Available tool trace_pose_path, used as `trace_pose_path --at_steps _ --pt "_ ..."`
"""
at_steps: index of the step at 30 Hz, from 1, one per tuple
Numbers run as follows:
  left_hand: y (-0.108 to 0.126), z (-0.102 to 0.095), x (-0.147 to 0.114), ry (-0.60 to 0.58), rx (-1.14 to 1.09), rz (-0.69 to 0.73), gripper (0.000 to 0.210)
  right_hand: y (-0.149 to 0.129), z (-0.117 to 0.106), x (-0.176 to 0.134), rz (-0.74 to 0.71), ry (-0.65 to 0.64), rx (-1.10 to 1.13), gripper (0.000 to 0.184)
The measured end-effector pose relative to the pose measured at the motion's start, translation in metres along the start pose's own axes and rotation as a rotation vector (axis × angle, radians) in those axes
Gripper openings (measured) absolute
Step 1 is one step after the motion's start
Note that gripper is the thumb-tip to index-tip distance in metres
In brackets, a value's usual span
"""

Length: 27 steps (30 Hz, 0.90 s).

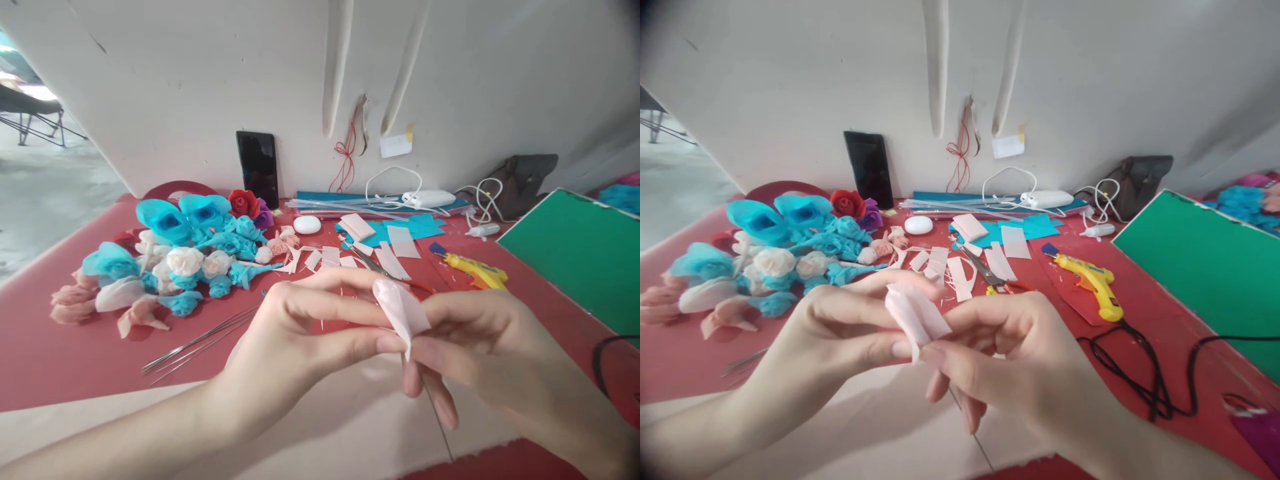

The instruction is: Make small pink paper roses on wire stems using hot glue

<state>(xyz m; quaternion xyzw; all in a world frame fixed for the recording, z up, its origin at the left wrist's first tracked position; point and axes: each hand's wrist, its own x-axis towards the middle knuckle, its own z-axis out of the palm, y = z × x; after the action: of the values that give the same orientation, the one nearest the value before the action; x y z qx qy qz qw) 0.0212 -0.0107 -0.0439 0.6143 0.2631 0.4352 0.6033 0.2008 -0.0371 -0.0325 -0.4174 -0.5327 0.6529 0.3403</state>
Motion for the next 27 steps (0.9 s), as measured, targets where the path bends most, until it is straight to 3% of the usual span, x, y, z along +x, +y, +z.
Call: trace_pose_path --at_steps 13,18,23,27 --pt "-0.005 -0.002 -0.001 -0.002 0.024 -0.035 0.011 0.005 -0.005 0.003 -0.041 -0.089 0.054 0.009" --pt "-0.006 0.000 0.000 0.007 0.037 0.013 0.008 -0.001 -0.003 0.004 -0.046 -0.047 -0.015 0.010" --pt "-0.004 -0.003 0.003 -0.037 0.216 0.161 0.008 -0.013 0.002 -0.001 0.101 0.131 -0.196 0.006" --pt "-0.001 -0.005 0.005 -0.118 0.408 0.247 0.009 -0.014 -0.006 -0.003 0.027 -0.029 -0.349 0.006"
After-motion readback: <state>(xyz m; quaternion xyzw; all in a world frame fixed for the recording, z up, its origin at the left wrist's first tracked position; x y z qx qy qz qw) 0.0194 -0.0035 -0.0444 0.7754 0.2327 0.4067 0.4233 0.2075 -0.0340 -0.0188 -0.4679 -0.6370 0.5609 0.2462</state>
